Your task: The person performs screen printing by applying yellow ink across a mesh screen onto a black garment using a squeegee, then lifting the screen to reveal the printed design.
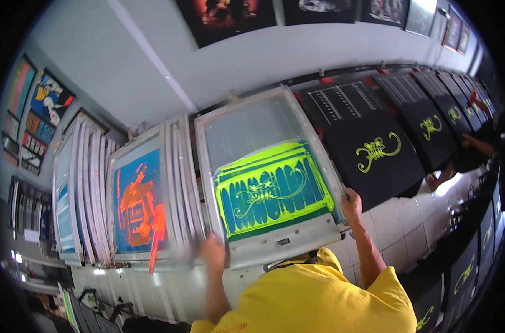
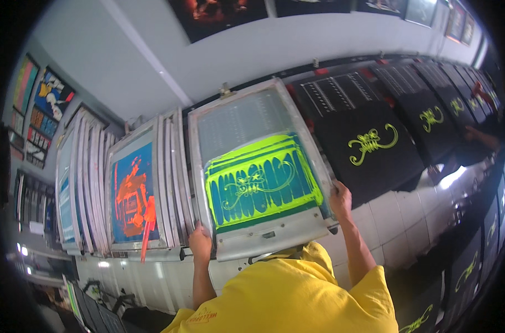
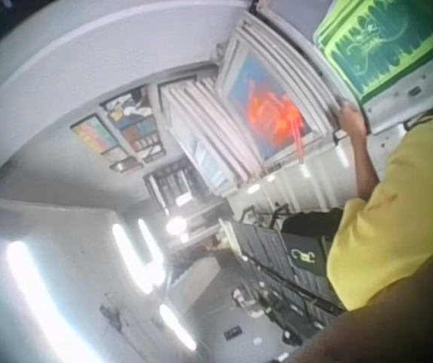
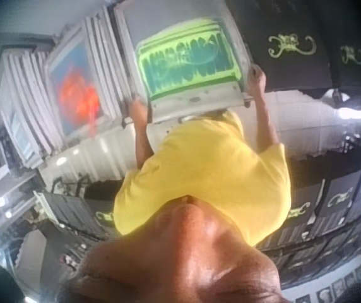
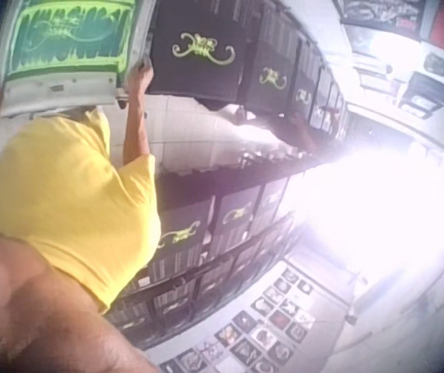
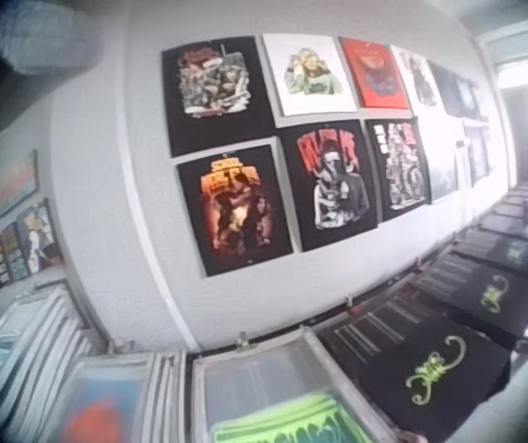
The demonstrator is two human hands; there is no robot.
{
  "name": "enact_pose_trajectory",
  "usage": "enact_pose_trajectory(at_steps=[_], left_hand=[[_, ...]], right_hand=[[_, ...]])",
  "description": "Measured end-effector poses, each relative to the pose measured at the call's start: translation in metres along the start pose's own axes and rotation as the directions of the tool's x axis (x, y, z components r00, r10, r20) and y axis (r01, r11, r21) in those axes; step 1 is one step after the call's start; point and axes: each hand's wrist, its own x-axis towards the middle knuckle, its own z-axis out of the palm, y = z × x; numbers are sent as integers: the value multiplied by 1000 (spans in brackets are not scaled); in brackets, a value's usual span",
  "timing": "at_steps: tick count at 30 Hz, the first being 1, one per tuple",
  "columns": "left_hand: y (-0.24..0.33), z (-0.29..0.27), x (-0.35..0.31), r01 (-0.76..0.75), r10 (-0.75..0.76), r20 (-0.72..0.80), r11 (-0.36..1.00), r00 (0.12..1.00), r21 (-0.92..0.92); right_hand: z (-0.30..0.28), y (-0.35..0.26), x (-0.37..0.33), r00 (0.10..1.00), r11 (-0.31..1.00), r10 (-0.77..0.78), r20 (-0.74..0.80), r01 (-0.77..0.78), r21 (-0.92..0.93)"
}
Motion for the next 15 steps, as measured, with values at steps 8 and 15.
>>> enact_pose_trajectory(at_steps=[8,15], left_hand=[[2,0,-1,-8,9,-62,1000,998,21],[-3,4,-1,-11,13,-27,997,1000,71]], right_hand=[[-3,-9,5,999,999,50,22,-49,-23],[-2,-11,3,999,1000,30,25,-30,2]])
